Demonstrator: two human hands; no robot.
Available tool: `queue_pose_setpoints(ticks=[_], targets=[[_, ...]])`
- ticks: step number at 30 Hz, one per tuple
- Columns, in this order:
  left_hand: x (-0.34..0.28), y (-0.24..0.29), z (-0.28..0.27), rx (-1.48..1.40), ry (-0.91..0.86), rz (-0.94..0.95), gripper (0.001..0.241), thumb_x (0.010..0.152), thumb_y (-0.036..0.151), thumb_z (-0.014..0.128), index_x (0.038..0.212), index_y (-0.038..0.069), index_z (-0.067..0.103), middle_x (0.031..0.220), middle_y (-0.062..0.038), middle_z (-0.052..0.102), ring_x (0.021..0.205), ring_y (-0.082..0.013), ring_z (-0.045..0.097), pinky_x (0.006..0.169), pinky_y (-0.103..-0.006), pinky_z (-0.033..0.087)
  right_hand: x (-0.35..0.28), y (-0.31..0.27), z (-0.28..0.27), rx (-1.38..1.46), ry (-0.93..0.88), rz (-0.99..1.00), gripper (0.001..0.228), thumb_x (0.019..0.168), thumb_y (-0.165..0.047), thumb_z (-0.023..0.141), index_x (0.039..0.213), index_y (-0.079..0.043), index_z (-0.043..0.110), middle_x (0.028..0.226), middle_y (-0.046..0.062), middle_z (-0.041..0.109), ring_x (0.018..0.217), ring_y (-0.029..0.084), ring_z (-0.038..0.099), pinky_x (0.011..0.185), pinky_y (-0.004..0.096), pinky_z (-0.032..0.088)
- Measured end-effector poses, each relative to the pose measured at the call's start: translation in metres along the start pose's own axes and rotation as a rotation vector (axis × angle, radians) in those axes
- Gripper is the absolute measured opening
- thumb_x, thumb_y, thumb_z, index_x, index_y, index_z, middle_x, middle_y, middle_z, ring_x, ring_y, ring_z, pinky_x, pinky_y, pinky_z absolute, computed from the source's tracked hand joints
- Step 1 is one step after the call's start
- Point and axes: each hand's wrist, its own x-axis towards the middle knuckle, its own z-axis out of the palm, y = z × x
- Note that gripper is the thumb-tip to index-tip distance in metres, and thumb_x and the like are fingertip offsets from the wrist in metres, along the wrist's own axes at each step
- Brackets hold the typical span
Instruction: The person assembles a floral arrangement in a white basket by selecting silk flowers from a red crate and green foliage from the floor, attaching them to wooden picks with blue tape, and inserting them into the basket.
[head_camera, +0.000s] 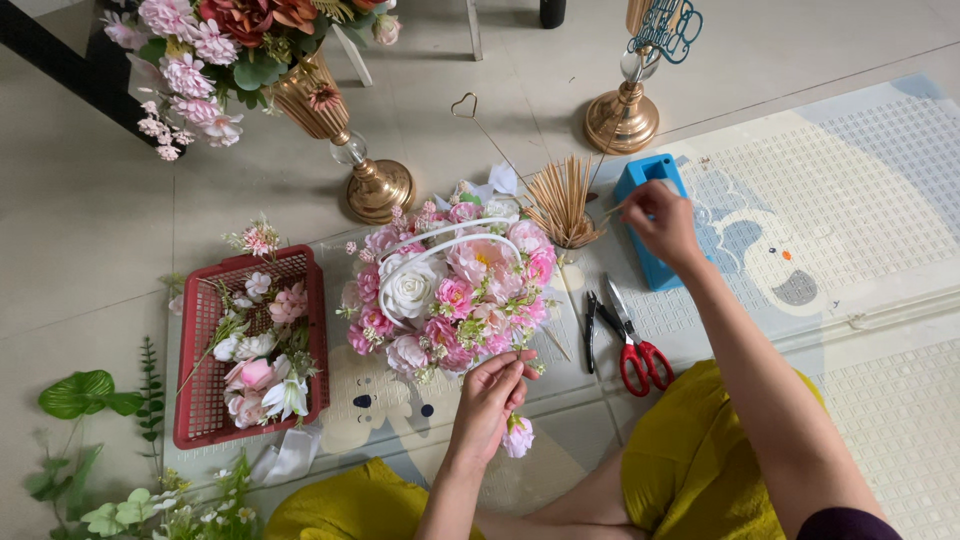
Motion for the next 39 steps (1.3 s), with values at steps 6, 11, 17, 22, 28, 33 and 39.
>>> queue_pose_setpoints(ticks=[6, 11, 17, 22, 28, 33, 39], targets=[[-0.002, 0.000, 0.005, 0.020, -0.012, 0.000, 0.024, 0.084, 0.007, 0.053, 0.104, -0.004, 0.061, 0.072, -0.010, 0.058, 0.049, -0.0066, 0.037, 0.043, -0.0154, 0.025, -0.024, -0.021, -0.034, 0.993, 0.447, 0.379, 0.011, 0.083, 0.005, 0.048, 0.081, -0.005, 0.049, 0.071, 0.011, 0.055, 0.061, 0.015, 0.055, 0.062, 0.023, 0.050], [-0.007, -0.004, 0.012, 0.018, -0.030, -0.012, 0.023, 0.084, 0.005, 0.053, 0.103, -0.003, 0.062, 0.073, -0.009, 0.059, 0.050, -0.0064, 0.037, 0.043, -0.0155, 0.024, -0.046, -0.030, -0.042, 1.134, 0.381, 0.378, 0.006, 0.081, 0.003, 0.053, 0.079, -0.003, 0.054, 0.070, 0.011, 0.055, 0.062, 0.017, 0.054, 0.060, 0.024, 0.048], [-0.013, -0.003, 0.017, -0.026, -0.044, 0.037, 0.025, 0.084, 0.006, 0.053, 0.105, -0.005, 0.061, 0.073, -0.010, 0.058, 0.051, -0.0068, 0.037, 0.045, -0.0156, 0.025, -0.088, -0.054, -0.026, 1.330, 0.131, 0.442, 0.010, 0.081, 0.001, 0.055, 0.073, -0.002, 0.059, 0.065, 0.009, 0.057, 0.061, 0.015, 0.056, 0.065, 0.027, 0.048], [-0.014, -0.011, 0.018, -0.008, -0.054, 0.117, 0.026, 0.086, 0.002, 0.047, 0.109, -0.006, 0.055, 0.075, -0.013, 0.059, 0.051, -0.0040, 0.041, 0.043, -0.0111, 0.030, -0.133, -0.079, 0.008, 1.227, 0.008, 0.479, 0.015, 0.081, -0.004, 0.055, 0.096, -0.005, 0.055, 0.077, 0.007, 0.060, 0.073, 0.017, 0.062, 0.070, 0.030, 0.051], [-0.012, -0.021, 0.020, 0.013, -0.001, 0.142, 0.020, 0.083, 0.004, 0.057, 0.101, -0.003, 0.061, 0.085, -0.011, 0.061, 0.057, -0.0034, 0.046, 0.045, -0.0102, 0.034, -0.164, -0.116, 0.032, 0.940, -0.081, 0.386, 0.012, 0.082, -0.004, 0.055, 0.092, 0.003, 0.058, 0.077, 0.011, 0.060, 0.080, 0.017, 0.059, 0.080, 0.029, 0.043], [0.004, -0.049, 0.006, 0.037, 0.035, 0.145, 0.012, 0.079, 0.005, 0.064, 0.087, -0.003, 0.065, 0.083, -0.015, 0.063, 0.054, -0.0071, 0.050, 0.042, -0.0128, 0.038, -0.169, -0.133, 0.037, 0.778, -0.094, 0.379, 0.006, 0.079, -0.003, 0.061, 0.084, 0.000, 0.061, 0.080, 0.010, 0.064, 0.078, 0.013, 0.057, 0.074, 0.025, 0.042], [-0.001, -0.041, 0.013, 0.097, 0.055, 0.145, 0.011, 0.078, 0.004, 0.065, 0.083, -0.006, 0.064, 0.075, -0.015, 0.062, 0.053, -0.0076, 0.052, 0.040, -0.0129, 0.039, -0.174, -0.130, 0.043, 0.734, -0.123, 0.441, 0.005, 0.079, -0.005, 0.062, 0.082, -0.001, 0.063, 0.074, 0.008, 0.063, 0.074, 0.013, 0.057, 0.075, 0.027, 0.042]])
